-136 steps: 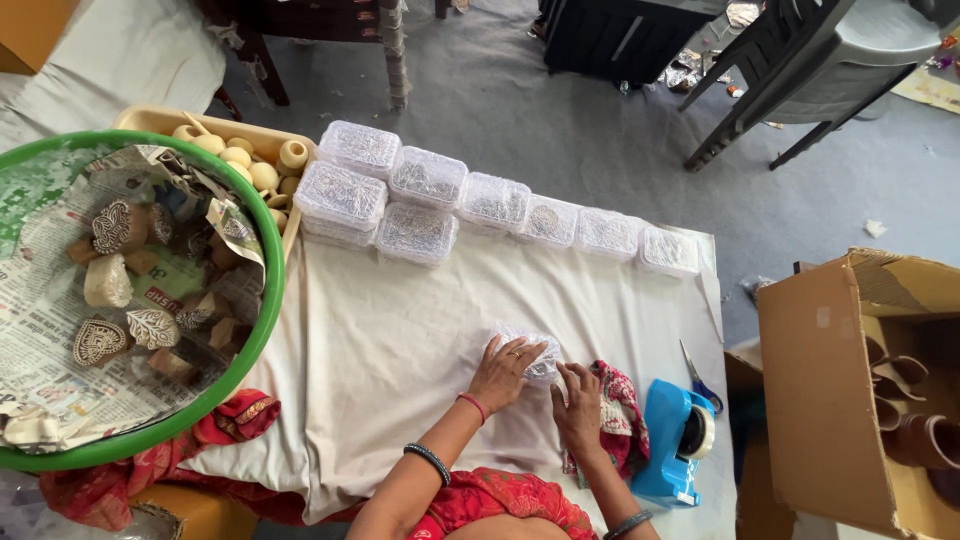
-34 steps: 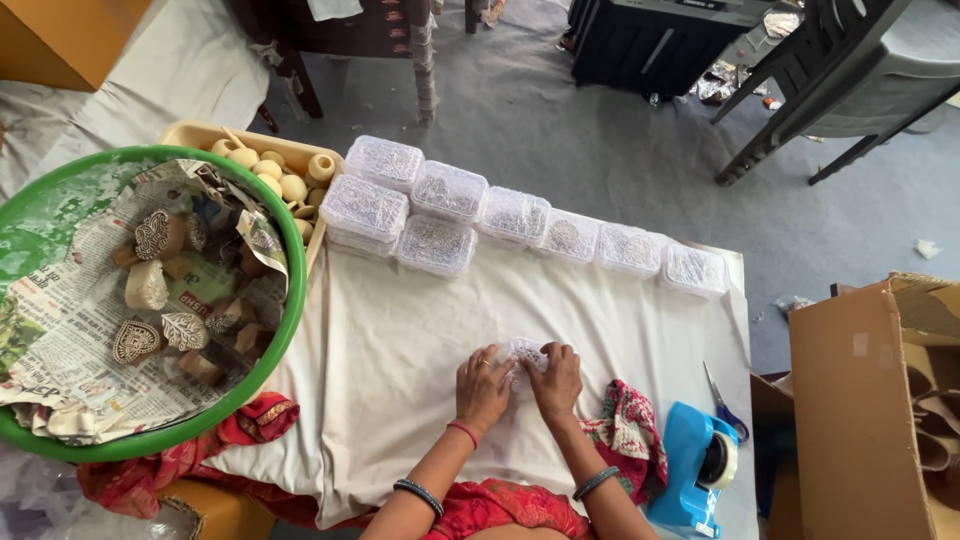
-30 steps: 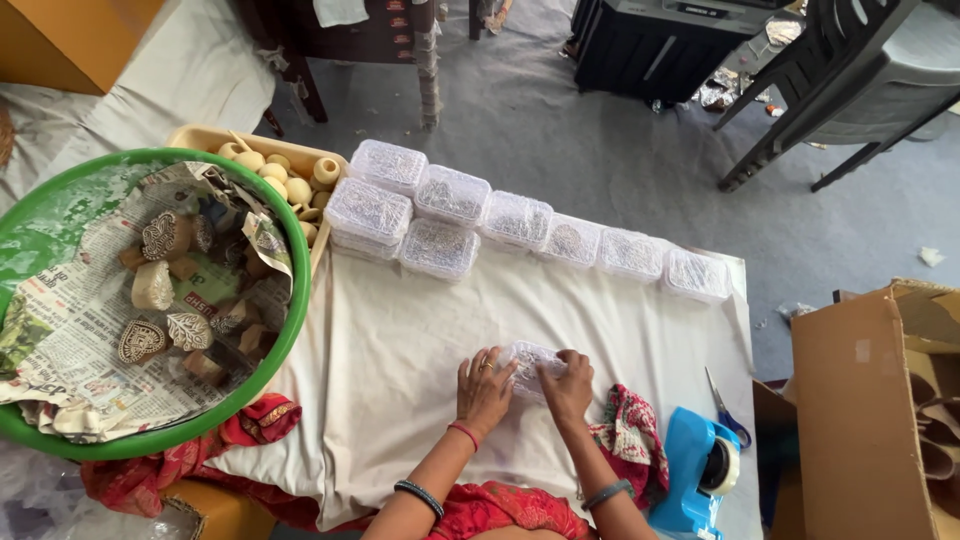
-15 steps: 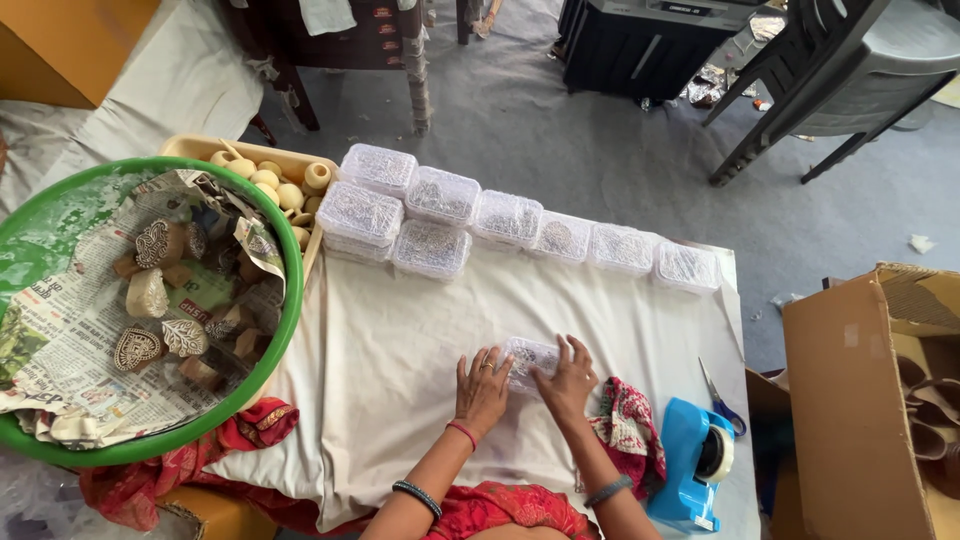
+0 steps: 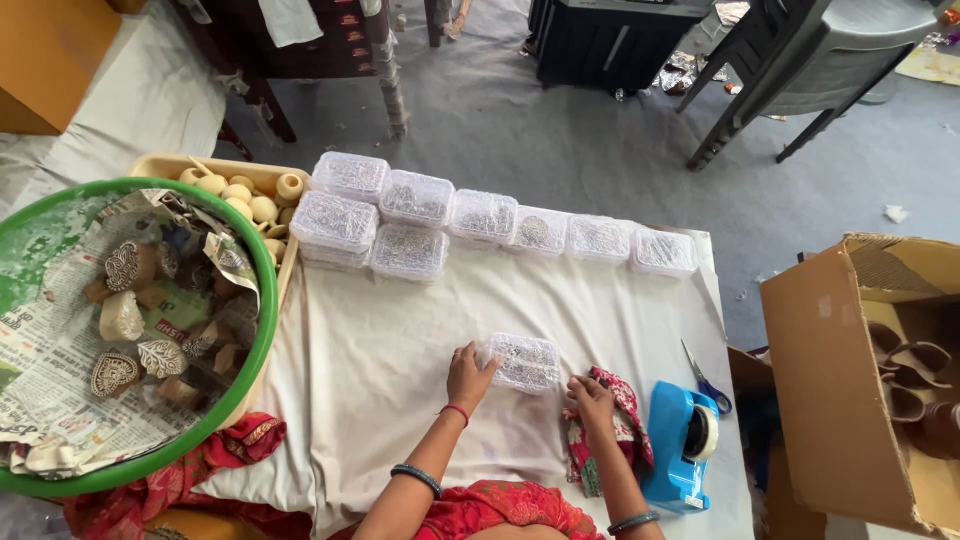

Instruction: The person wraps small decorative items in bubble wrap and secures them with tape. They then wipe the items with a cloth. The wrapped items are placed in a row on the table.

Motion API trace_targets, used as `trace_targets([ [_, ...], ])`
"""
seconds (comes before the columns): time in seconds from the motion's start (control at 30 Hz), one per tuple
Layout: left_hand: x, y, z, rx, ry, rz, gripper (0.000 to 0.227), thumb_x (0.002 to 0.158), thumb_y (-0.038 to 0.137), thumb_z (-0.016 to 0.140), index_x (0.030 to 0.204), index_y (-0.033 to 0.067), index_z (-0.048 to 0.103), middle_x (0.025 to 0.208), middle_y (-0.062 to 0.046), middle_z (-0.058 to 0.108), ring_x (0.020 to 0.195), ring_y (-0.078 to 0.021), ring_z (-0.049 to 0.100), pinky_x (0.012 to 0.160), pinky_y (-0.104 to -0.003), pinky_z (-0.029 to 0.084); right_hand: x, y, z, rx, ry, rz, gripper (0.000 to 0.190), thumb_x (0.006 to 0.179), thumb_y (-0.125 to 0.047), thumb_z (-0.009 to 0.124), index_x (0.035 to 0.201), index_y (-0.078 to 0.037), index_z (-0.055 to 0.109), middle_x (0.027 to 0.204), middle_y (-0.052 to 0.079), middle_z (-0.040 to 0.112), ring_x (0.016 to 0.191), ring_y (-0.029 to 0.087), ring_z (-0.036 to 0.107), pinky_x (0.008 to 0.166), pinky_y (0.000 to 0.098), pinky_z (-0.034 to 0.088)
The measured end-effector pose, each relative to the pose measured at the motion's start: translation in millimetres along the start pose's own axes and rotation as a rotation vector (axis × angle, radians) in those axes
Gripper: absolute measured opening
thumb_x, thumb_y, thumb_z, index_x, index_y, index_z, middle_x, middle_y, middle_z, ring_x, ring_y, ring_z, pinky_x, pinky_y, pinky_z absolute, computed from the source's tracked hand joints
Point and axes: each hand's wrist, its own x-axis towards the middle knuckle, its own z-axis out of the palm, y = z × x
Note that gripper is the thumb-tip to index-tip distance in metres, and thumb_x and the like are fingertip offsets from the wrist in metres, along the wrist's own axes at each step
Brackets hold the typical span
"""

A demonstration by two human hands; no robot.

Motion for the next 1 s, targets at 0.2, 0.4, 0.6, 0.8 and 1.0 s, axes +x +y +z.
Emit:
trace_targets([
  [0.2,10,-25,25,0.060,-0.018,-0.003,0.055,0.081,0.047,0.080,0.115,0.0039,0.070,0.118,-0.016,0.065,0.108,-0.0329,0.065,0.092,-0.043,0.054,6,15,23,-0.328,0.007,-0.199,0.039,0.095,-0.031,0.068,0.115,0.002,0.076,0.089,0.007,0.079,0.080,0.015,0.070,0.073,0.0289,0.054],
  [0.4,10,-28,40,-0.223,0.013,-0.048,0.057,0.083,0.038,0.083,0.122,0.0039,0.057,0.113,-0.017,0.067,0.104,-0.0316,0.065,0.090,-0.041,0.053,-12,3,26,-0.448,-0.023,-0.217,0.041,0.094,-0.034,0.071,0.109,0.003,0.078,0.079,0.011,0.075,0.074,0.020,0.065,0.069,0.0355,0.052],
  [0.6,-21,13,9,-0.871,-0.079,-0.374,0.063,0.081,0.023,0.082,0.133,0.0091,0.048,0.112,-0.012,0.062,0.097,-0.0218,0.064,0.080,-0.038,0.055,-40,-42,30,0.200,-0.111,0.014,0.051,0.086,-0.031,0.077,0.121,0.003,0.062,0.092,0.005,0.074,0.080,0.016,0.067,0.073,0.0327,0.055],
  [0.8,-48,33,-12,-0.942,-0.174,-0.475,0.080,0.082,0.019,0.078,0.151,0.0147,0.037,0.115,-0.009,0.070,0.103,-0.0187,0.068,0.083,-0.040,0.056,-24,-35,17,0.090,-0.342,0.224,0.051,0.085,-0.040,0.077,0.117,-0.002,0.067,0.090,0.008,0.074,0.073,0.019,0.061,0.066,0.0334,0.048],
  [1.0,-68,14,-9,-0.941,-0.116,-0.499,0.087,0.082,0.019,0.078,0.157,0.0150,0.033,0.117,-0.010,0.071,0.105,-0.0200,0.068,0.084,-0.041,0.056,-25,-29,14,0.022,-0.443,0.199,0.061,0.081,-0.038,0.081,0.122,0.006,0.071,0.098,0.012,0.078,0.077,0.023,0.065,0.067,0.0371,0.050],
])
